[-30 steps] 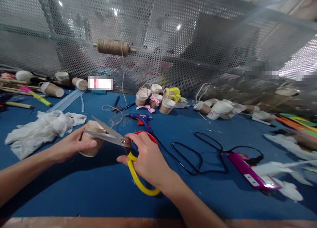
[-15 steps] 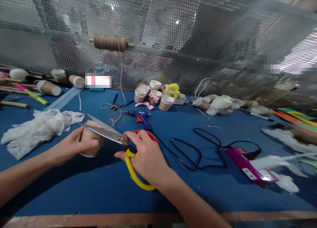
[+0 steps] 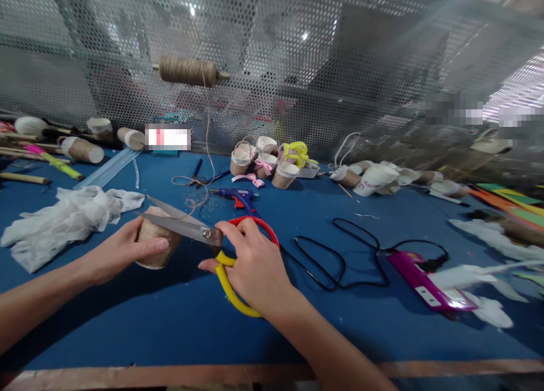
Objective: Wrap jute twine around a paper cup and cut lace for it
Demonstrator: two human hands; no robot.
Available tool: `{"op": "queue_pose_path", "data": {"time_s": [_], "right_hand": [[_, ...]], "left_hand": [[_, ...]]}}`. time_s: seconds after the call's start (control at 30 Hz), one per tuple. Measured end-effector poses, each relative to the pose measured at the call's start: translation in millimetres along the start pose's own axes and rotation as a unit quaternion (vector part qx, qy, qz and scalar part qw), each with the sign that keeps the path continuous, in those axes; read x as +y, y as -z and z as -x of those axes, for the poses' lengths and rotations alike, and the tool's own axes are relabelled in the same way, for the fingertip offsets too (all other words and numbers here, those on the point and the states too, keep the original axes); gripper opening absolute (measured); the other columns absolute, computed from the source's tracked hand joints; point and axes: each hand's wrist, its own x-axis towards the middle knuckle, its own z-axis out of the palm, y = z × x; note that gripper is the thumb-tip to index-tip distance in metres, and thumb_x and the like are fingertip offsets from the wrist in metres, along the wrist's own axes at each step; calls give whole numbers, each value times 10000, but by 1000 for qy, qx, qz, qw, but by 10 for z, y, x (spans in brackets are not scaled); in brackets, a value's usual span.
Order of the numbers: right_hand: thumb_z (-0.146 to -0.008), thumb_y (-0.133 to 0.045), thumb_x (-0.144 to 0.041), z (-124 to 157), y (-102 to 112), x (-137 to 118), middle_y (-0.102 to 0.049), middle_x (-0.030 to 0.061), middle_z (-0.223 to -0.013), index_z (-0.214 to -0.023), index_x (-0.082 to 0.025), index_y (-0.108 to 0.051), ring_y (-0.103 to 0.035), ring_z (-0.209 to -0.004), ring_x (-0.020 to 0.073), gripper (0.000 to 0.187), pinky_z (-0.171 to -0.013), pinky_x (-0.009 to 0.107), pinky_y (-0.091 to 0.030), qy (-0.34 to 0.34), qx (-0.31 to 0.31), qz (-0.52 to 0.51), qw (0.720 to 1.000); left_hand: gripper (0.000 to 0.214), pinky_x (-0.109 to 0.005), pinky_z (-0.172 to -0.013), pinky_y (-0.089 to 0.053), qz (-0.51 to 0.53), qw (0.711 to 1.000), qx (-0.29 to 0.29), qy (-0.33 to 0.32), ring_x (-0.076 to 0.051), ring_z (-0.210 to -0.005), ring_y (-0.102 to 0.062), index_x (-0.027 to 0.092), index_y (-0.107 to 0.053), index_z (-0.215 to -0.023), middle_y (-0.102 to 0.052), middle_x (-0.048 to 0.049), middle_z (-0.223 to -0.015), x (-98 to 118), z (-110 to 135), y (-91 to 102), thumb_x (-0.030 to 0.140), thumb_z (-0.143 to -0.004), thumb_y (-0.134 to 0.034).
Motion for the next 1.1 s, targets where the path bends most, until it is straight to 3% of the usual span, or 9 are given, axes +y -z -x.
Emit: {"op": "queue_pose_path", "data": {"time_s": [0.27,0.6,0.8,0.93,1.1], "right_hand": [[-665,-646,-555,-3,-1,-5,-559,96,-856,-995,-159,-575,-550,-747,215,520,-662,365,-488,-7,2,8,1000],[-745,-569,-550,8,-21,4,-571,76,-805,-950,-175,-599,-554,-690,181,429,-642,319,-480,-4,15,-10,1000],[-724,-624,-497,19,-9,-17,-557,59,-756,-914,-167,-609,-541,-652,170,382,-629,298,-469,-6,22,-35,999],[-709,-664,-455,-10,-6,-14,-556,25,-719,-854,-188,-600,-540,-632,152,310,-602,265,-464,-61,-15,-86,994],[-740,-647,-384,-82,-93,98,-613,60,-808,-1003,-184,-593,-585,-694,187,334,-630,298,-464,-158,-89,-48,982]], "left_hand": [[567,-321,-739,-466,7,1000,-9,6,-242,-849,-589,128,-518,-1018,-627,-94,-937,4,-3,-12,461,-598,-702],[566,-326,-727,-475,14,1000,-7,11,-252,-868,-595,139,-513,-1000,-636,-100,-951,-7,11,-29,479,-590,-704],[566,-330,-739,-477,11,1000,-12,7,-240,-862,-594,139,-501,-1029,-628,-95,-953,10,6,-29,459,-605,-695],[580,-329,-738,-480,15,1000,-9,2,-242,-880,-590,138,-487,-1053,-623,-99,-974,17,1,-14,457,-613,-691],[588,-320,-743,-484,14,1000,-6,-8,-246,-905,-579,148,-475,-1050,-611,-92,-991,19,5,13,459,-603,-696]]}}
